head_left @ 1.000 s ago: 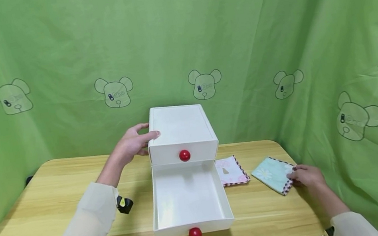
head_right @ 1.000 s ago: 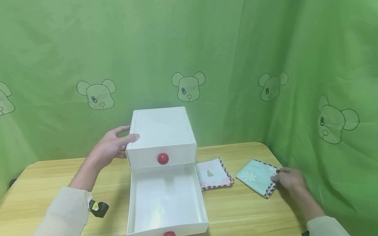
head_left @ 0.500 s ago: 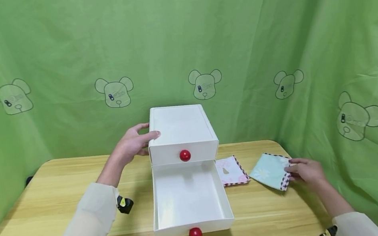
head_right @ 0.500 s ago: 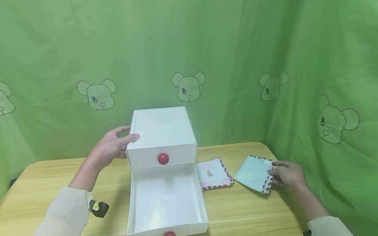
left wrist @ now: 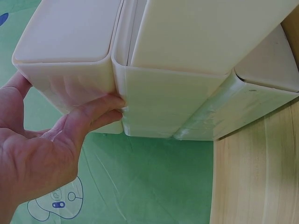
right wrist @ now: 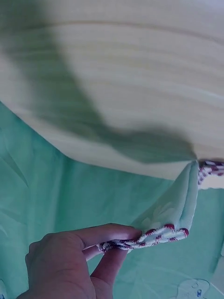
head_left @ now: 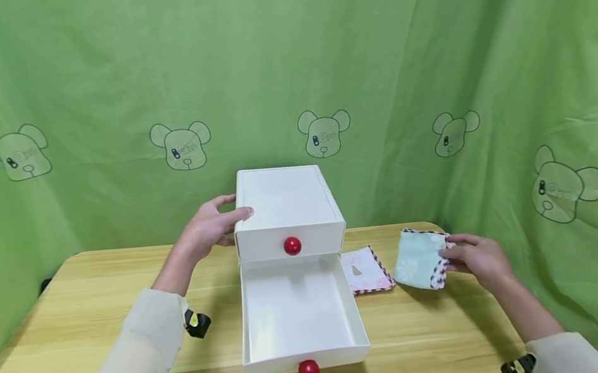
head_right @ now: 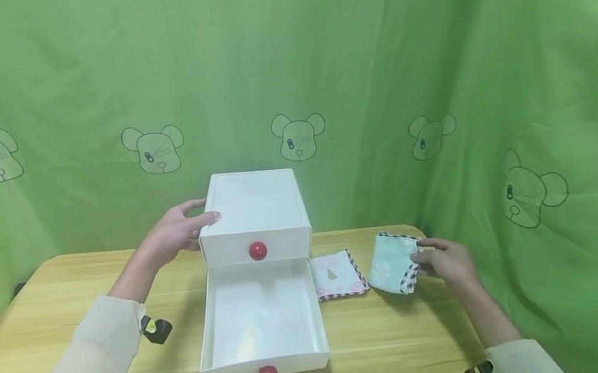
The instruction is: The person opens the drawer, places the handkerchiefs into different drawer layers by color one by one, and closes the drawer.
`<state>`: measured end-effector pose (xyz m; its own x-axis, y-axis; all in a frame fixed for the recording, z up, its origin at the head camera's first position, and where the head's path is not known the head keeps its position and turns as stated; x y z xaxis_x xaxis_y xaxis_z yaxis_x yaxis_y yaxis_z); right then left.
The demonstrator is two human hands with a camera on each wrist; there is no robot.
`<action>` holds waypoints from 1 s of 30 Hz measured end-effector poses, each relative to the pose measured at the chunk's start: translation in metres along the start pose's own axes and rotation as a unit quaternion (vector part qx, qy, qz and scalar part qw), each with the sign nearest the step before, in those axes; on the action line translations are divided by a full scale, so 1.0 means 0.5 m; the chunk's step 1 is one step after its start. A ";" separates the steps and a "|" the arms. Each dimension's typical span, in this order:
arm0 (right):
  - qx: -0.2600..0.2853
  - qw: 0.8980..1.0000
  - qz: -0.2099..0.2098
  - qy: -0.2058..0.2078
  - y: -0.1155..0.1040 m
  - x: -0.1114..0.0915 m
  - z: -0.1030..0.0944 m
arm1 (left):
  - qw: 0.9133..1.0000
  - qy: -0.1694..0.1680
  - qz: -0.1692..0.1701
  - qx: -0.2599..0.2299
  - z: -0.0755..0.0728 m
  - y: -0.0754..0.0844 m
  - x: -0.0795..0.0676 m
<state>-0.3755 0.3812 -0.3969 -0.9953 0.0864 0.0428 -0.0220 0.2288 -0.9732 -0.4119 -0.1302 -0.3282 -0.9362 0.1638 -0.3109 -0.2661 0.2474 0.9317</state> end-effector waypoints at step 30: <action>-0.099 0.987 -0.089 -0.095 -0.204 -0.063 0.116 | 1.000 0.002 -0.003 -0.001 -0.002 -0.001 0.006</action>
<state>-0.3476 0.2990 -0.3120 -0.9775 -0.1504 0.1480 -0.1981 0.4114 -0.8897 -0.4148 -0.1310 -0.3293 -0.9357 0.1580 -0.3156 -0.2719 0.2472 0.9300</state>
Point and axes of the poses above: each hand's wrist, its own x-axis towards the middle knuckle, its own z-axis out of the palm, y = z × x, the point moved 9 cm from there along x, towards the middle knuckle, and after that the axes turned 12 degrees about -z, right-handed, at the moved point
